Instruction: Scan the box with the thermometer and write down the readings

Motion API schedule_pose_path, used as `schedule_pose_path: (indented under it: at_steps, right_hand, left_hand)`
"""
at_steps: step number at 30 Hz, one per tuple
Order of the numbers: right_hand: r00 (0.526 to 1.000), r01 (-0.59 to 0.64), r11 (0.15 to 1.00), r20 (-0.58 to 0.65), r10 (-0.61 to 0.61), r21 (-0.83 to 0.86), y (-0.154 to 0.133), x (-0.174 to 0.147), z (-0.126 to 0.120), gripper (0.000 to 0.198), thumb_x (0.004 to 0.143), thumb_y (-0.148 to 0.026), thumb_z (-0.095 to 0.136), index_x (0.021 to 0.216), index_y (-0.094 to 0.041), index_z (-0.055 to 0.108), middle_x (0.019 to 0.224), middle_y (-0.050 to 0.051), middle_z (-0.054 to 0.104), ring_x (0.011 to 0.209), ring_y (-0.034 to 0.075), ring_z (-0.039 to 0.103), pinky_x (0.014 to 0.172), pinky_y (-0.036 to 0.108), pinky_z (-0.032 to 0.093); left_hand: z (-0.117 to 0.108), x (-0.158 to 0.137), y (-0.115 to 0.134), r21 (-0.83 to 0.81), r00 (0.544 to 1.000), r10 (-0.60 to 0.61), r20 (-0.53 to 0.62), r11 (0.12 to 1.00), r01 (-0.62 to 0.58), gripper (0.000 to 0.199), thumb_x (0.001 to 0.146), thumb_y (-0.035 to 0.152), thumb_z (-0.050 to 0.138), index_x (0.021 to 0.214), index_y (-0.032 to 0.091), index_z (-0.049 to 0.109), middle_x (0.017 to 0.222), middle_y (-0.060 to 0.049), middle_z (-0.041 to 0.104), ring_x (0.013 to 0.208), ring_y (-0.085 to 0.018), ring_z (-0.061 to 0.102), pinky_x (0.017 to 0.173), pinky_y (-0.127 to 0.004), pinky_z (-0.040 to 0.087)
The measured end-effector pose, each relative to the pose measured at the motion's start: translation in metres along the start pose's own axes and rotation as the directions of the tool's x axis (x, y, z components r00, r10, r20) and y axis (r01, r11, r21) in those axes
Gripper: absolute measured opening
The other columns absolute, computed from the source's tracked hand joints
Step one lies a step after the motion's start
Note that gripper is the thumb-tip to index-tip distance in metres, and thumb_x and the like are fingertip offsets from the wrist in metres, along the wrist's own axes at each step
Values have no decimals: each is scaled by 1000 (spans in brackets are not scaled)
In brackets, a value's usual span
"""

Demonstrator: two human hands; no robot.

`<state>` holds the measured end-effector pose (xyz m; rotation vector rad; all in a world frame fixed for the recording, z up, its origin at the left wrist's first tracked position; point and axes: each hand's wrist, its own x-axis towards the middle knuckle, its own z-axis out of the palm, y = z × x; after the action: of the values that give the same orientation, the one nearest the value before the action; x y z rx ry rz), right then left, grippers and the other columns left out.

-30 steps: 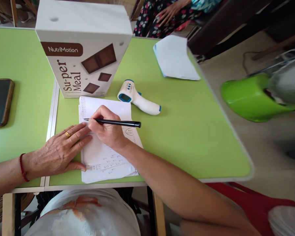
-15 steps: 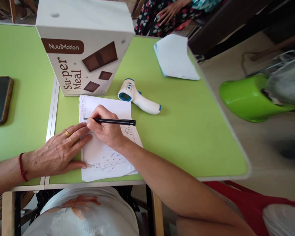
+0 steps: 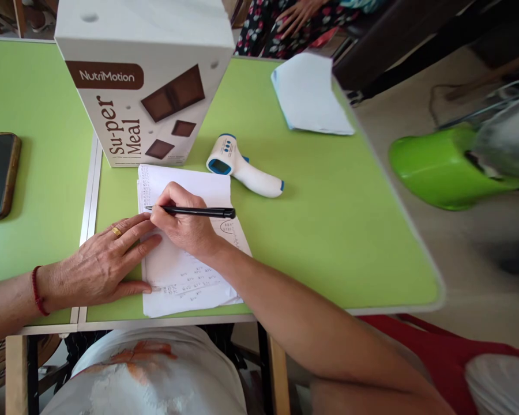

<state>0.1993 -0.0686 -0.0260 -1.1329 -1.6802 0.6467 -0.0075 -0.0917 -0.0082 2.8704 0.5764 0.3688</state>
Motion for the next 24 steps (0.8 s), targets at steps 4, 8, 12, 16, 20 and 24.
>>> schedule_pose_path:
  at_steps: [4,8,12,16,20,24]
  right_hand:
    - [1000,1,1000,-4,-1,6,1,0,0,14,80,-22,59,69,-24,49,58,-6,55,50,10,43,49,26,36]
    - [999,-27,998,-38,25,-53,1,0,0,12,78,-23,57,69,-25,50,58,-5,55,51,11,43,50,27,37]
    - [999,-23,998,-33,21,-61,1,0,0,13,79,-24,56,68,-25,48,57,-5,54,49,11,40,48,27,35]
    - [1000,-13,1000,1,13,-26,1,1,-1,14,79,-23,57,68,-25,48,57,-5,55,49,10,43,48,27,35]
    - [1000,-2,1000,4,2,-7,0,1,-1,14,79,-21,58,69,-24,49,58,-5,56,51,11,45,49,27,36]
    - [1000,-4,1000,-12,3,-9,0,0,-1,14,79,-21,57,68,-25,48,57,-6,55,49,11,44,48,27,35]
  left_hand:
    - [-1,0,0,9,1000,17,-23,1000,-17,68,103,57,53,133,-4,56,140,-33,57,140,-47,51,113,-60,51]
    - [-1,0,0,18,1000,10,-11,1000,-10,67,104,58,50,135,-2,55,142,-33,56,143,-46,49,113,-60,51]
    - [0,0,0,18,1000,9,-1,1000,-9,68,104,59,50,135,-1,55,143,-33,55,144,-46,48,113,-61,50]
    - [-1,1,0,34,1000,21,-17,999,-20,68,104,58,50,134,-2,56,141,-33,56,141,-47,50,112,-59,52]
    - [-1,1,-1,24,999,25,-30,999,-24,67,104,58,50,132,-3,57,139,-33,57,140,-47,51,112,-60,53]
    - [0,0,-2,-4,1000,8,-13,1000,-8,67,104,59,51,134,-1,56,142,-32,55,143,-46,48,112,-61,53]
